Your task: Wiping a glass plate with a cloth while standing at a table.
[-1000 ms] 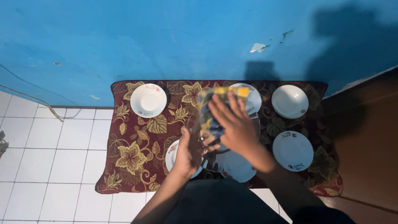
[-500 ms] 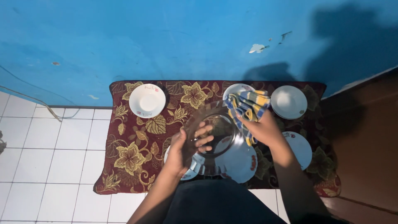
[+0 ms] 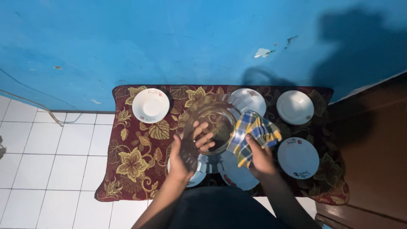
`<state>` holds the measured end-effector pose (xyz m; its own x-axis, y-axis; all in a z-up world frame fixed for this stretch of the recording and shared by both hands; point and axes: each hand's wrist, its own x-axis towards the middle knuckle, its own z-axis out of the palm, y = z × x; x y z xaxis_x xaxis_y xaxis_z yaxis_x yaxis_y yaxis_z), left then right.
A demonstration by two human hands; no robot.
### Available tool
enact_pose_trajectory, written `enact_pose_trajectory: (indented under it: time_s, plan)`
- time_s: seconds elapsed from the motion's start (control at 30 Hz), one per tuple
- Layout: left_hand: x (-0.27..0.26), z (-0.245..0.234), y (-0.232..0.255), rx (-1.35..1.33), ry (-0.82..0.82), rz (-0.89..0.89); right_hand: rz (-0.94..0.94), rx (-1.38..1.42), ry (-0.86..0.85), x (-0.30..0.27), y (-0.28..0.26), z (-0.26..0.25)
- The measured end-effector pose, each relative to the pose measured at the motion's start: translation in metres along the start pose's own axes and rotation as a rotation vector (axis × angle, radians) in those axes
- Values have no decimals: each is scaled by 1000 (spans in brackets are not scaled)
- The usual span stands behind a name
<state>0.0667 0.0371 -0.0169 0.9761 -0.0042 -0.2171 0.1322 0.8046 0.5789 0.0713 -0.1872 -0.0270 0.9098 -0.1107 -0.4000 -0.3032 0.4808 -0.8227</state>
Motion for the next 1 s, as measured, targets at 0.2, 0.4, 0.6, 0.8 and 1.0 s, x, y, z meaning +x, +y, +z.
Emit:
enact_pose_trajectory:
  time_s: [0.2, 0.4, 0.6, 0.8, 1.0]
  plan:
    - [-3, 9, -17, -109, 60, 72, 215, 246, -64, -22, -2, 24]
    - [2, 0, -28, -130, 4, 82, -655, -1175, -7, -55, -11, 56]
    - [2, -13, -16, -67, -92, -74, -15, -120, 397, -46, -39, 77]
    - [4, -12, 12, 92, -15, -156, -199, -270, 274, -41, -39, 43]
    - [-4, 2, 3, 205, 139, -45, -231, -257, 296, -60, -43, 60]
